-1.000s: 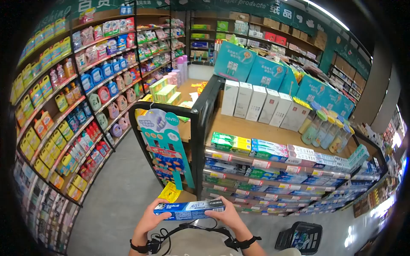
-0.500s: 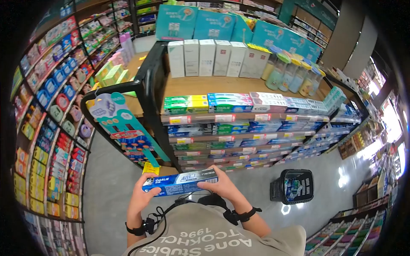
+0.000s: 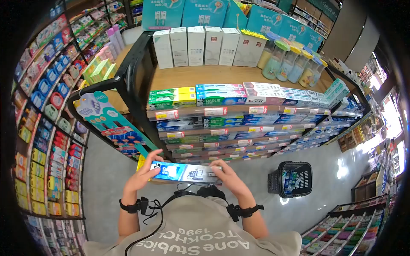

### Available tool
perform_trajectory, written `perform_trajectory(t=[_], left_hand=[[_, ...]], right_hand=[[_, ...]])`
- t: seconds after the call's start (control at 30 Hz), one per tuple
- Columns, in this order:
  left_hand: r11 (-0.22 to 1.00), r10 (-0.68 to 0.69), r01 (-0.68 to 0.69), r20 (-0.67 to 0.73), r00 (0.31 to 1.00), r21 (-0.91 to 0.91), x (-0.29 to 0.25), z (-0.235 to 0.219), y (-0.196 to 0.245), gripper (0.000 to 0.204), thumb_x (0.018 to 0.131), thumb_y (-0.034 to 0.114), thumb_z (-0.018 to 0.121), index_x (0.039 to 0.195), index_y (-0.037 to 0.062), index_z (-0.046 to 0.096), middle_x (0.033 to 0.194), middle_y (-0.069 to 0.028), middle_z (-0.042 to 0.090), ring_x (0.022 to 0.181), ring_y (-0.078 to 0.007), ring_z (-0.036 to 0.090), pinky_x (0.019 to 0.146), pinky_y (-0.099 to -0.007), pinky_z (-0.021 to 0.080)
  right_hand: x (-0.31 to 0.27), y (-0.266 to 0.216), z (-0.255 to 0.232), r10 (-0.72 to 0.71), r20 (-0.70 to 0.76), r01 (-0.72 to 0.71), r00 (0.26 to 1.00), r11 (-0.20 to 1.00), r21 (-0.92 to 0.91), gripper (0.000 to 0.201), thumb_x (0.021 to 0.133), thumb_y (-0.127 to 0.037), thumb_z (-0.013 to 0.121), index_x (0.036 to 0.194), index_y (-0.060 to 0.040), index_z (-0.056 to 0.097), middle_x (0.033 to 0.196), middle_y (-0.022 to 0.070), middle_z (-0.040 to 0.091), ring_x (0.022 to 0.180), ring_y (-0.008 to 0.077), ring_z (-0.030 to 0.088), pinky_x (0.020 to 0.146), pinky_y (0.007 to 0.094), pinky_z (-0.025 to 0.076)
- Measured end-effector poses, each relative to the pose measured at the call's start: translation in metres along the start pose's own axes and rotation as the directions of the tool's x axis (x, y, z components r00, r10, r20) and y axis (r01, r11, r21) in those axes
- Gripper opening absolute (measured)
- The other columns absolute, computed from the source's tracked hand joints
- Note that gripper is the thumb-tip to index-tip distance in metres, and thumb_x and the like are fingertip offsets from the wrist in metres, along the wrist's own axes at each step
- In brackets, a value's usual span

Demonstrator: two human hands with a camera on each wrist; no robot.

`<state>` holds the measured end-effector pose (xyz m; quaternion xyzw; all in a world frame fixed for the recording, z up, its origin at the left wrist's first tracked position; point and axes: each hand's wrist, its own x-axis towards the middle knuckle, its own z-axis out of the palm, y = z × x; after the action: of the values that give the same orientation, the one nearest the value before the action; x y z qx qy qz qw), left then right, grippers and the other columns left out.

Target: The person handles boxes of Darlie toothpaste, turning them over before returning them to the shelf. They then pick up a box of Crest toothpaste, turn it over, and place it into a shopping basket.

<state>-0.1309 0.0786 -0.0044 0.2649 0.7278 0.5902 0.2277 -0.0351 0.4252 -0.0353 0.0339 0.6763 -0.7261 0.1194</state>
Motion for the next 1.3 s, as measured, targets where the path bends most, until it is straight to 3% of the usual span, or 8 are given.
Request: perform_trajectory(t=[0.13,0.2,0.4,0.5,0.63,0.8,1.13,1.3], left_hand=[[0.982,0.117,-0.13,-0.101,0.988,-0.137,0.025,-0.01,-0.019,0.077,0.089,0.005,0.073,0.157,0.0091,0.036,0.129,-0.0088,0.053,0.123,-0.0195,0.053,0.108,-0.0344,0.042],[0.983,0.171,-0.162,-0.112,0.979,0.088,0.037,-0.019,-0.022,0.072,0.086,0.005,0.076,0.151,0.0071,0.044,0.129,-0.0088,0.054,0.122,-0.0209,0.054,0.105,-0.0327,0.043],[0.854,0.234,-0.154,-0.104,0.967,0.497,0.069,-0.031,-0.038,0.063,0.077,0.002,0.08,0.136,0.0057,0.058,0.12,-0.0126,0.057,0.117,-0.0336,0.057,0.102,-0.0415,0.047],[0.483,0.288,-0.115,-0.033,0.957,0.868,0.084,-0.035,-0.048,0.064,0.076,0.001,0.08,0.136,0.0083,0.059,0.115,-0.0126,0.056,0.113,-0.0332,0.058,0.104,-0.0427,0.045],[0.075,0.395,-0.079,0.043,0.918,0.994,0.104,-0.032,-0.05,0.059,0.076,0.002,0.073,0.133,0.0046,0.059,0.111,-0.0146,0.056,0.109,-0.034,0.057,0.108,-0.0431,0.044],[0.075,0.431,-0.045,0.008,0.902,0.996,0.126,-0.04,-0.062,0.049,0.086,0.004,0.058,0.135,0.004,0.057,0.117,-0.0198,0.056,0.114,-0.0377,0.057,0.109,-0.0486,0.044],[-0.028,0.436,0.02,-0.006,0.9,0.999,0.124,-0.044,-0.075,0.051,0.089,0.009,0.058,0.139,0.0042,0.054,0.122,-0.0183,0.057,0.118,-0.0325,0.056,0.115,-0.0472,0.04],[-0.051,0.492,0.036,-0.006,0.87,0.998,0.135,-0.048,-0.076,0.055,0.088,0.009,0.058,0.142,0.0038,0.053,0.118,-0.017,0.057,0.114,-0.0315,0.057,0.112,-0.045,0.043]], right_hand=[[0.021,-0.018,-0.003,-0.15,-0.025,0.144,0.988,0.977,-0.159,0.039,0.095,-0.019,0.075,0.13,-0.0079,0.061,0.112,0.0003,0.064,0.088,0.008,0.058,0.071,0.0242,0.048],[0.029,-0.035,-0.01,-0.217,0.006,0.199,0.976,0.883,-0.426,0.054,0.086,-0.021,0.083,0.134,-0.0064,0.062,0.123,0.0064,0.07,0.105,0.0188,0.066,0.088,0.0328,0.053],[0.078,-0.017,-0.005,-0.407,0.017,0.274,0.913,0.584,-0.764,0.055,0.078,-0.014,0.083,0.129,-0.0063,0.064,0.12,0.0129,0.068,0.111,0.0345,0.063,0.092,0.0416,0.052],[0.11,-0.009,-0.004,-0.534,0.112,0.365,0.838,0.396,-0.842,0.052,0.077,-0.007,0.078,0.127,-0.0039,0.061,0.121,0.0145,0.063,0.115,0.0354,0.058,0.099,0.044,0.048],[0.148,0.002,-0.01,-0.643,0.172,0.392,0.747,0.216,-0.895,0.056,0.077,-0.003,0.075,0.13,-0.004,0.057,0.128,0.0152,0.057,0.121,0.0346,0.055,0.109,0.048,0.041],[0.178,0.007,-0.024,-0.682,0.275,0.426,0.677,0.06,-0.903,0.059,0.075,-0.003,0.076,0.131,-0.0038,0.057,0.126,0.0139,0.058,0.125,0.0323,0.054,0.115,0.0519,0.038],[0.227,0.026,-0.033,-0.71,0.358,0.359,0.607,-0.157,-0.92,0.045,0.085,-0.015,0.069,0.128,-0.0056,0.061,0.122,0.0101,0.063,0.118,0.0301,0.059,0.105,0.0501,0.043],[0.236,0.032,-0.038,-0.673,0.288,0.279,0.681,-0.125,-0.952,0.036,0.089,-0.023,0.071,0.122,-0.0078,0.064,0.114,0.0099,0.066,0.113,0.0306,0.061,0.1,0.05,0.045]])
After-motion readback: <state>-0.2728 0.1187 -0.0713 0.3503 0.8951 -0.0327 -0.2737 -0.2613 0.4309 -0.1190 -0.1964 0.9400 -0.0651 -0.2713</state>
